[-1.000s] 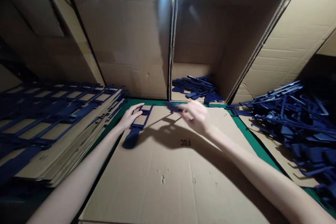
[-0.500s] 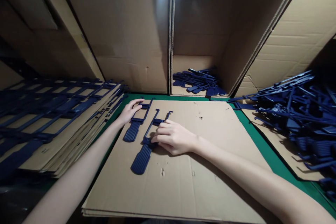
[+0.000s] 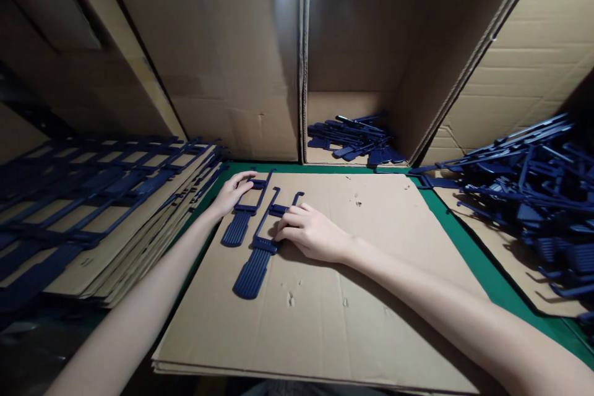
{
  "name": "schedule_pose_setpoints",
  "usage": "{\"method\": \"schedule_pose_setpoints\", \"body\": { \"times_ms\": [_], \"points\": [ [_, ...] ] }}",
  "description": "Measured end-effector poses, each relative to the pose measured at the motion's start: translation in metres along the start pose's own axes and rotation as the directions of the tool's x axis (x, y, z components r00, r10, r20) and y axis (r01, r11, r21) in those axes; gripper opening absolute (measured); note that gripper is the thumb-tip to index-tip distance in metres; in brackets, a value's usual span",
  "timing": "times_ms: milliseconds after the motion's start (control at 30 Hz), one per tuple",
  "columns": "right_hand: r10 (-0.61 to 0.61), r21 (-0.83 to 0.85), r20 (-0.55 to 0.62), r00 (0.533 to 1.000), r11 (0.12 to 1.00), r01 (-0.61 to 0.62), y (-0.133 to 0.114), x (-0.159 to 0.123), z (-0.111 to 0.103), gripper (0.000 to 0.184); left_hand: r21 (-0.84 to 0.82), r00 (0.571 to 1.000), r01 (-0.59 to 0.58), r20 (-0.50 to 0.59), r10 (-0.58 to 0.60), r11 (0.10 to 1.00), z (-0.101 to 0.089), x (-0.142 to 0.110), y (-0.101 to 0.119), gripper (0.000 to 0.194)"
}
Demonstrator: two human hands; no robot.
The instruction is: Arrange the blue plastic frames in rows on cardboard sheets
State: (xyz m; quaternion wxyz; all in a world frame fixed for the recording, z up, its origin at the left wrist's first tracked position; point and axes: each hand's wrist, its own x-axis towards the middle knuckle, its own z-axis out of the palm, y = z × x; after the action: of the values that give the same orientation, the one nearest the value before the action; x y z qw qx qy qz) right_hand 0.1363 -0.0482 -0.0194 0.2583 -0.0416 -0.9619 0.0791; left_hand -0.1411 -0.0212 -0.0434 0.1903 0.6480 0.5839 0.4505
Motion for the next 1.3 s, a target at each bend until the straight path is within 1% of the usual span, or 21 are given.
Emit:
{"method": "schedule_pose_setpoints", "body": {
  "times_ms": [100, 233, 300, 500, 533, 600, 700, 800, 867, 933, 1000, 1067, 1167, 1300],
  "points": [
    [-0.031, -0.080, -0.039, 0.999, 0.996, 0.028, -0.003, -0.001, -0.002, 0.025, -0.010, 1.000, -0.005, -0.005, 0.005, 1.000, 0.001, 0.001, -0.003, 0.033],
    [-0.077, -0.149, -0.193, 0.978, 0.988, 0.049, -0.006, -0.003, -0.004, 0.026, -0.024, 1.000, -0.007, -0.008, 0.007, 1.000, 0.001, 0.002, -0.007, 0.033],
    [-0.089, -0.165, -0.254, 0.963, 0.985, 0.047, -0.006, -0.005, -0.003, 0.025, -0.027, 1.000, -0.008, -0.009, 0.008, 1.000, 0.002, 0.003, -0.008, 0.033],
    [-0.097, -0.174, -0.363, 0.927, 0.984, 0.035, -0.005, -0.009, -0.004, 0.020, -0.028, 1.000, -0.010, -0.004, 0.010, 1.000, 0.001, 0.002, -0.007, 0.032],
    [-0.099, -0.171, -0.368, 0.925, 0.985, 0.037, -0.005, -0.009, -0.005, 0.020, -0.028, 1.000, -0.010, -0.003, 0.010, 1.000, 0.001, 0.002, -0.007, 0.032],
    [-0.092, -0.152, -0.339, 0.936, 0.987, 0.042, -0.004, -0.009, -0.005, 0.019, -0.029, 1.000, -0.011, -0.001, 0.011, 1.000, 0.001, 0.003, -0.007, 0.032],
    [-0.085, -0.107, -0.238, 0.967, 0.992, 0.061, -0.002, -0.008, -0.005, 0.019, -0.030, 1.000, -0.013, -0.001, 0.013, 0.999, 0.001, 0.003, -0.006, 0.032],
    [-0.079, -0.075, -0.167, 0.983, 0.995, 0.067, -0.002, -0.006, -0.004, 0.019, -0.030, 1.000, -0.013, -0.001, 0.013, 0.999, 0.001, 0.002, -0.005, 0.032],
    [-0.047, -0.078, -0.169, 0.984, 0.996, 0.035, -0.002, -0.005, -0.003, 0.021, -0.028, 1.000, -0.012, -0.002, 0.012, 1.000, 0.001, 0.002, -0.004, 0.032],
    [0.005, -0.089, -0.206, 0.979, 0.996, -0.024, -0.001, -0.004, -0.002, 0.023, -0.027, 1.000, -0.010, -0.004, 0.010, 1.000, 0.001, 0.002, -0.004, 0.032],
    [0.091, -0.081, -0.245, 0.965, 0.990, -0.113, 0.000, -0.004, -0.001, 0.024, -0.026, 1.000, -0.006, -0.004, 0.006, 1.000, 0.001, 0.002, -0.003, 0.032],
    [0.203, -0.052, -0.269, 0.941, 0.973, -0.225, 0.002, -0.004, 0.000, 0.025, -0.026, 1.000, -0.002, -0.004, 0.002, 1.000, 0.001, 0.002, -0.003, 0.033],
    [0.324, -0.021, -0.236, 0.916, 0.941, -0.338, 0.005, -0.004, 0.002, 0.022, -0.025, 1.000, 0.003, -0.005, -0.003, 1.000, 0.001, 0.002, -0.003, 0.033],
    [0.388, -0.012, -0.173, 0.905, 0.918, -0.396, 0.008, -0.004, 0.004, 0.015, -0.024, 1.000, 0.004, 0.001, -0.004, 1.000, 0.001, 0.001, -0.002, 0.032]
  ]
}}
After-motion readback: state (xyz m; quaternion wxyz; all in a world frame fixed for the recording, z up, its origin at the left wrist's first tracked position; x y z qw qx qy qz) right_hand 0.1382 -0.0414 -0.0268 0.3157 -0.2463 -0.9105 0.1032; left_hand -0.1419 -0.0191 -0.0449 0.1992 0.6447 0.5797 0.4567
